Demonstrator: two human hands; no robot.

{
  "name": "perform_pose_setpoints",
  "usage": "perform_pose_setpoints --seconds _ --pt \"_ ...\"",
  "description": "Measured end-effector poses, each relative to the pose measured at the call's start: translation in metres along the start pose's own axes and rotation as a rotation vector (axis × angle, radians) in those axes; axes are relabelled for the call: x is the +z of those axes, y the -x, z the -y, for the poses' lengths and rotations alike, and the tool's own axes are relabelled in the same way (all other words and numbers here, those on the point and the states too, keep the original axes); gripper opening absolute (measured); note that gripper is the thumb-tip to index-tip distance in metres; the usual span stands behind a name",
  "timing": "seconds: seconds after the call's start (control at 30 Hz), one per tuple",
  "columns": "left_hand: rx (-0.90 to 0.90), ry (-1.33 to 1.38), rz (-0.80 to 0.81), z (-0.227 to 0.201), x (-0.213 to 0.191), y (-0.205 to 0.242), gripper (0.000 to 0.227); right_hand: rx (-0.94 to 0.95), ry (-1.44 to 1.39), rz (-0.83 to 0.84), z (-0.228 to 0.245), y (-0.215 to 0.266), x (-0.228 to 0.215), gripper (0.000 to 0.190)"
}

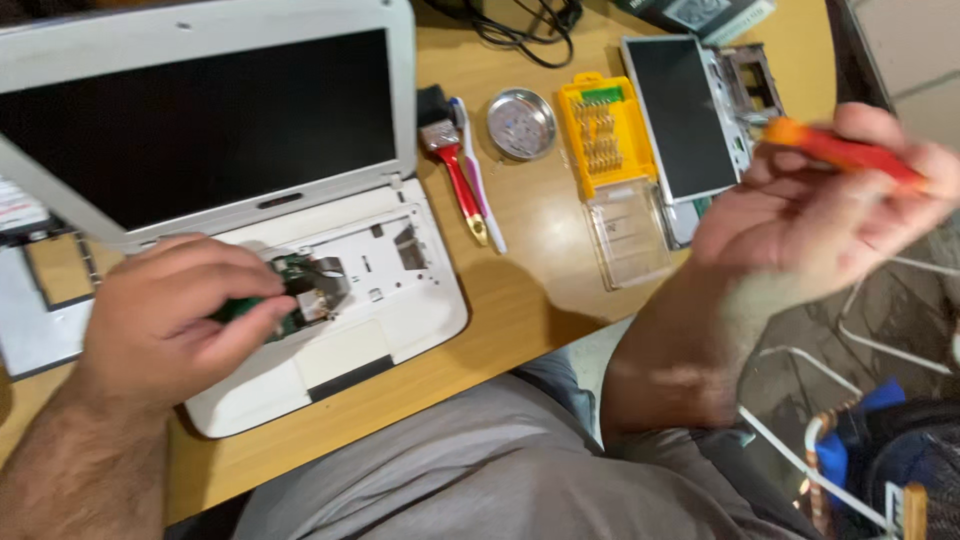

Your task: The person aligns and secures the white laptop palm rest cover over the internal components. They use a screwdriver to fasten multiple screws into the cover, ensuring it is firmly attached to the laptop chassis.

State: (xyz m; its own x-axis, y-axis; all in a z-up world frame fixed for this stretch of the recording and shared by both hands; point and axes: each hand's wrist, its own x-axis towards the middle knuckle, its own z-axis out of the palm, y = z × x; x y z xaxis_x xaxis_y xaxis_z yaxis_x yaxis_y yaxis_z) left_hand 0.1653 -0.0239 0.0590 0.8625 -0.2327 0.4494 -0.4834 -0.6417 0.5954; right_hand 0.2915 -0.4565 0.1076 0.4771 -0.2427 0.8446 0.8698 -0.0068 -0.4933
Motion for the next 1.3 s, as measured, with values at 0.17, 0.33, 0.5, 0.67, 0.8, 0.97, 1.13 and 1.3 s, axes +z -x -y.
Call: perform_pose_setpoints --seconds 0.17,0.33,0.5,0.67,0.8,0.97,1.13,1.3 --pt "-0.029 0.034 -0.018 0.001 0.004 0.006 0.012 -0.197 0.008 -0.010 0.001 -0.008 -0.075 0.022" --pt "-0.044 0.053 -0.003 0.001 0.009 0.007 0.015 -0.194 0.357 0.321 0.014 0.001 -0.047 0.017" --pt "-0.085 0.086 -0.026 0.000 0.009 0.010 0.014 -0.017 0.456 0.502 -0.019 0.049 -0.068 0.026" --pt "-0.064 0.074 -0.043 0.006 0.008 0.013 0.013 0.271 0.502 0.408 -0.017 0.069 -0.060 0.022" --pt "-0.070 0.074 -0.066 0.000 0.009 0.010 0.015 0.295 0.587 0.425 -0.018 0.068 -0.057 0.020" --pt "-0.046 0.066 -0.067 0.000 0.007 0.010 0.016 0.307 0.711 0.469 -0.017 0.069 -0.056 0.021" --pt "-0.027 0.075 -0.049 0.000 0.007 0.008 0.019 0.351 0.605 0.440 -0.020 0.070 -0.062 0.020" --pt "-0.063 0.032 -0.020 0.001 0.006 0.010 0.014 0.276 0.553 0.473 -0.010 0.059 -0.060 0.020"
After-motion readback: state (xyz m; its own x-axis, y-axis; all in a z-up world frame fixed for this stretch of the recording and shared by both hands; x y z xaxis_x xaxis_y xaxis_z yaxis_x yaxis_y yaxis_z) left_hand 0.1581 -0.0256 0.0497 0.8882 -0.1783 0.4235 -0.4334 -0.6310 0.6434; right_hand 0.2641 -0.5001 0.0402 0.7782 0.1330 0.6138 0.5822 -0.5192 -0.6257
